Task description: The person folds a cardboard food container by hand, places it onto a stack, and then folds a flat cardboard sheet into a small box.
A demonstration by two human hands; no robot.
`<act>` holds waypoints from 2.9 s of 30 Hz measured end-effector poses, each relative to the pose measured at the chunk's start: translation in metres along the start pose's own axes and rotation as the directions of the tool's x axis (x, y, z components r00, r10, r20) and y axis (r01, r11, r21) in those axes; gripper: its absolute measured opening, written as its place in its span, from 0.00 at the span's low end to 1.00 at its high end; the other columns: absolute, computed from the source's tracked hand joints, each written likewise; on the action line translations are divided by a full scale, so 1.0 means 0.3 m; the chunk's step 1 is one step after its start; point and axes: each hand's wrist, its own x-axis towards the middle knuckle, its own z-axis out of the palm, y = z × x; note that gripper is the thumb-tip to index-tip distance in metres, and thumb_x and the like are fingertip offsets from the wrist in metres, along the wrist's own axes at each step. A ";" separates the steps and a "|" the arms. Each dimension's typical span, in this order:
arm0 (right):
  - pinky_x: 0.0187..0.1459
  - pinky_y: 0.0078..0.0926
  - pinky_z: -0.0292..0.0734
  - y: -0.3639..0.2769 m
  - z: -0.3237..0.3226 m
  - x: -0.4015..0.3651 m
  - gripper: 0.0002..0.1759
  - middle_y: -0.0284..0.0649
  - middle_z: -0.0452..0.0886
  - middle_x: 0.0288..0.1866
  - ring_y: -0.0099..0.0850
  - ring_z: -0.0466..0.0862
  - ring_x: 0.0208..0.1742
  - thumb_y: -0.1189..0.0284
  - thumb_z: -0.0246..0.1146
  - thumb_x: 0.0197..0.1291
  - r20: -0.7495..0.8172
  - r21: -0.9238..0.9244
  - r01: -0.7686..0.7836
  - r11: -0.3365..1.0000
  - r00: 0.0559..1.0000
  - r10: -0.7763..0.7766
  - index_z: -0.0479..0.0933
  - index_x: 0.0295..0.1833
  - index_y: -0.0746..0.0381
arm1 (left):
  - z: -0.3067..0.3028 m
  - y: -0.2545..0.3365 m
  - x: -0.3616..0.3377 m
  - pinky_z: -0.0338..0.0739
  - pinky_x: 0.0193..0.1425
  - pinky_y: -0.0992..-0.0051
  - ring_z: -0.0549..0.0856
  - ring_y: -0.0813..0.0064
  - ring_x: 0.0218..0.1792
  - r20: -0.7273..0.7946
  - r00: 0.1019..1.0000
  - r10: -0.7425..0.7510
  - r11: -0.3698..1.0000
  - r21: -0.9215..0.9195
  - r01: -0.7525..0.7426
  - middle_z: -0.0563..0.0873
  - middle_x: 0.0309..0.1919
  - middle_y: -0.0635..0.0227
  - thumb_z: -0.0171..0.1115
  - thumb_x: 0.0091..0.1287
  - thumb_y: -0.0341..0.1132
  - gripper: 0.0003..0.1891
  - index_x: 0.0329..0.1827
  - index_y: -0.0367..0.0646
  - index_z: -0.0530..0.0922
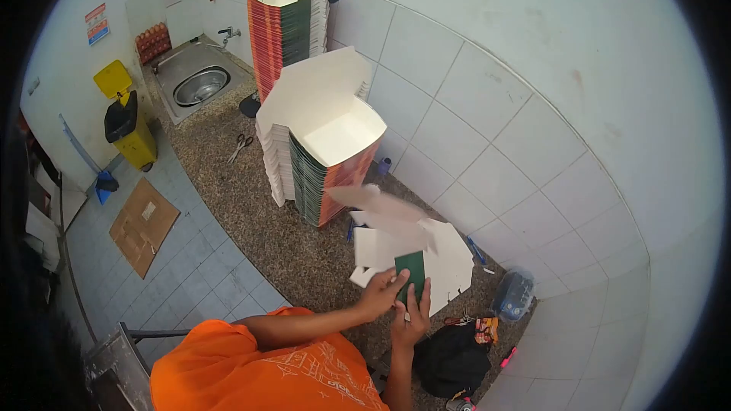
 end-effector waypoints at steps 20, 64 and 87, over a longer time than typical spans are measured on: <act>0.57 0.31 0.85 -0.004 0.120 -0.082 0.06 0.56 0.63 0.83 0.40 0.83 0.68 0.83 0.60 0.70 -0.249 0.496 -0.257 0.829 0.873 0.419 0.73 0.37 0.70 | 0.002 -0.063 -0.042 0.74 0.33 0.79 0.78 0.87 0.28 0.143 0.988 -0.053 0.993 -0.097 0.067 0.80 0.24 0.77 0.53 0.84 0.51 0.24 0.36 0.39 0.80; 0.37 0.24 0.80 0.025 -0.027 -0.021 0.21 0.38 0.77 0.49 0.24 0.81 0.40 0.61 0.54 0.81 -0.077 0.404 -0.432 0.806 0.862 0.501 0.76 0.67 0.64 | -0.167 -0.004 -0.059 0.78 0.38 0.60 0.88 0.56 0.32 0.267 0.946 0.183 0.798 0.521 -0.301 0.87 0.29 0.52 0.58 0.76 0.34 0.10 0.48 0.39 0.86; 0.49 0.38 0.77 -0.182 -0.026 0.066 0.37 0.38 0.76 0.51 0.32 0.78 0.52 0.51 0.79 0.55 0.521 -0.007 0.104 0.995 0.849 -0.085 0.76 0.63 0.61 | -0.370 0.143 -0.060 0.81 0.46 0.68 0.90 0.67 0.43 0.400 0.916 -0.017 0.851 0.487 -0.197 0.88 0.50 0.56 0.62 0.77 0.39 0.28 0.78 0.51 0.66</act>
